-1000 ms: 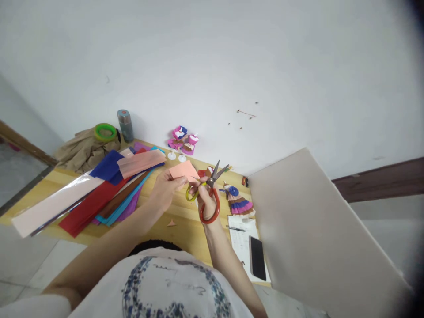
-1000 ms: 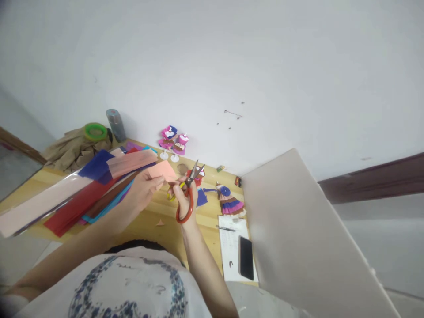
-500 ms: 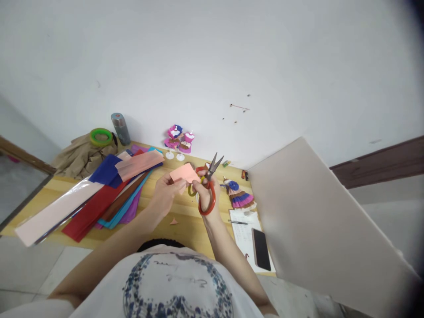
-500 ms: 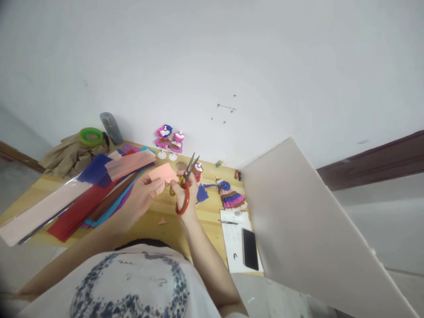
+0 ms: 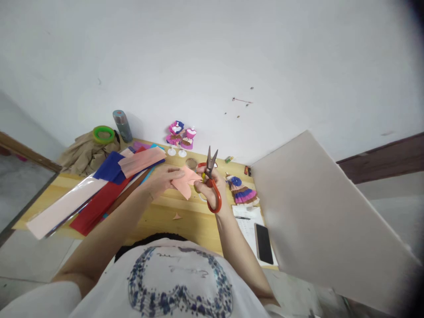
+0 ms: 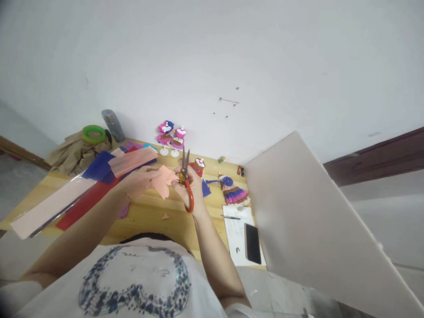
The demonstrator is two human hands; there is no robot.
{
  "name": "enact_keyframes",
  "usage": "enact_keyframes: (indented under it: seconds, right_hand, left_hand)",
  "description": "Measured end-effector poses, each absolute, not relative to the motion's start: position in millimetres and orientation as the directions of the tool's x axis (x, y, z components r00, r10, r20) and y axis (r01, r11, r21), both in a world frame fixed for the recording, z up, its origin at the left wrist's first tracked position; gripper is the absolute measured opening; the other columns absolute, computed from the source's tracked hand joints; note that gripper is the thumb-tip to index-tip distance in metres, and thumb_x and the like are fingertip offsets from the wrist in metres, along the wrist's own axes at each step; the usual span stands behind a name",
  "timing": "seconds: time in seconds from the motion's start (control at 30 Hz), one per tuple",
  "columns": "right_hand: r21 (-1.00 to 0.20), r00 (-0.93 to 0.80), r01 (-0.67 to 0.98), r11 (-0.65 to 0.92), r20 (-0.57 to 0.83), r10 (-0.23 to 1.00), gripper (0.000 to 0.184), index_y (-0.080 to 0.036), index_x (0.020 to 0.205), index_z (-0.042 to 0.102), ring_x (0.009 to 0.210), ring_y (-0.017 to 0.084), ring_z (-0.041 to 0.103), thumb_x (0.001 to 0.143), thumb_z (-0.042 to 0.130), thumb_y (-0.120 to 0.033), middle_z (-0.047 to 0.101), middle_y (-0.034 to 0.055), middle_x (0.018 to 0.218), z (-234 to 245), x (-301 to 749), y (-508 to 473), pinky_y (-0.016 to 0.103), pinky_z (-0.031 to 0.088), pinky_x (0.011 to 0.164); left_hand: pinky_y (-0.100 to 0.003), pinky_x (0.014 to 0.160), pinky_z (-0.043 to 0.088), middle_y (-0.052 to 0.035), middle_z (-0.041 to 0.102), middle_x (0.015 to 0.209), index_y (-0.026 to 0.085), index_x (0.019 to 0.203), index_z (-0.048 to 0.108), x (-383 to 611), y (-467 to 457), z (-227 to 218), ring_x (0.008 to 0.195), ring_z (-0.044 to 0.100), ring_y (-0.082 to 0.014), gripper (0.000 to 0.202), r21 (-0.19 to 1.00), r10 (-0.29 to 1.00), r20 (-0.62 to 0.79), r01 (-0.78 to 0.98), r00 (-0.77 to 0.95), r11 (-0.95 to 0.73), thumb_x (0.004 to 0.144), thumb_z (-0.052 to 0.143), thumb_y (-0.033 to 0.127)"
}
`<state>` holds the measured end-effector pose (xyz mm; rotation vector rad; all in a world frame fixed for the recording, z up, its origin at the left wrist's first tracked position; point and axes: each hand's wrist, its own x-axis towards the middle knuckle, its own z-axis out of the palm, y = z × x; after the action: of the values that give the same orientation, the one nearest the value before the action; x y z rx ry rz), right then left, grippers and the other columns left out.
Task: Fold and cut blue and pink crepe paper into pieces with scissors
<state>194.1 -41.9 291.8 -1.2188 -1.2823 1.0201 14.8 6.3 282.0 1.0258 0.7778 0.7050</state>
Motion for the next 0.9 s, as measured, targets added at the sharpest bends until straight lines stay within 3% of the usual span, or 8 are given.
enact_keyframes:
  seconds: [0.1, 0.23, 0.4, 0.57, 0.67, 0.9]
  right_hand:
    - [-0.984, 0.041, 0.094, 0.152, 0.157, 0.987, 0.026, -0.02, 0.089, 0.06, 0.06, 0.01, 0.043, 0.066, 0.071, -0.024, 0.047, -0.0048, 0.073, 293, 197, -44, 0.025, 0.036, 0.056]
    - [-0.993, 0.092, 0.034, 0.113, 0.116, 0.989, 0.03, -0.021, 0.093, 0.061, 0.055, 0.009, 0.042, 0.065, 0.073, -0.026, 0.045, -0.0064, 0.07, 294, 196, -45, 0.024, 0.036, 0.053]
    - [-0.996, 0.108, -0.081, 0.039, 0.03, 0.994, 0.036, -0.021, 0.092, 0.059, 0.049, 0.009, 0.048, 0.063, 0.076, -0.031, 0.046, -0.0089, 0.063, 294, 193, -43, 0.024, 0.038, 0.05]
    - [-0.99, 0.11, -0.141, 0.023, 0.007, 0.994, 0.038, -0.021, 0.094, 0.058, 0.049, 0.01, 0.051, 0.062, 0.077, -0.029, 0.05, -0.0084, 0.064, 289, 191, -41, 0.025, 0.041, 0.049]
    - [-0.986, 0.089, -0.165, 0.027, 0.012, 0.996, 0.037, -0.02, 0.095, 0.059, 0.049, 0.011, 0.051, 0.063, 0.077, -0.028, 0.051, -0.0079, 0.065, 285, 192, -40, 0.025, 0.042, 0.049]
    - [-0.98, 0.119, -0.142, 0.14, 0.124, 0.985, 0.029, -0.02, 0.098, 0.059, 0.052, 0.012, 0.052, 0.081, 0.07, -0.041, 0.058, -0.0035, 0.065, 280, 202, -47, 0.026, 0.041, 0.053]
  left_hand:
    - [-0.03, 0.068, 0.051, -0.01, 0.074, 0.074, 0.009, 0.086, 0.076, 20, 3, 290, 0.069, 0.069, -0.0215, 0.036, 0.922, 0.797, -0.259, -0.105, 0.546, 0.372, 0.07, 0.08, 0.041]
    - [-0.029, 0.069, 0.05, -0.0092, 0.077, 0.081, 0.012, 0.084, 0.078, 25, -4, 294, 0.07, 0.068, -0.0203, 0.028, 0.883, 0.836, -0.211, -0.268, 0.507, 0.385, 0.069, 0.081, 0.035]
    - [-0.035, 0.078, 0.052, -0.0106, 0.078, 0.087, 0.014, 0.087, 0.08, 24, -10, 295, 0.079, 0.07, -0.0239, 0.027, 0.802, 0.797, -0.209, -0.368, 0.566, 0.471, 0.068, 0.082, 0.033]
    - [-0.037, 0.08, 0.052, -0.0118, 0.078, 0.091, 0.013, 0.092, 0.081, 24, -14, 301, 0.083, 0.071, -0.0258, 0.031, 0.808, 0.801, -0.195, -0.371, 0.565, 0.458, 0.065, 0.084, 0.029]
    - [-0.036, 0.079, 0.053, -0.0114, 0.078, 0.086, 0.013, 0.084, 0.081, 25, -16, 305, 0.081, 0.071, -0.0255, 0.027, 0.816, 0.821, -0.229, -0.357, 0.523, 0.455, 0.062, 0.084, 0.027]
    - [-0.034, 0.069, 0.054, -0.0092, 0.078, 0.081, 0.013, 0.087, 0.08, 29, -12, 300, 0.073, 0.072, -0.0247, 0.032, 0.842, 0.903, -0.287, -0.365, 0.321, 0.397, 0.058, 0.084, 0.028]
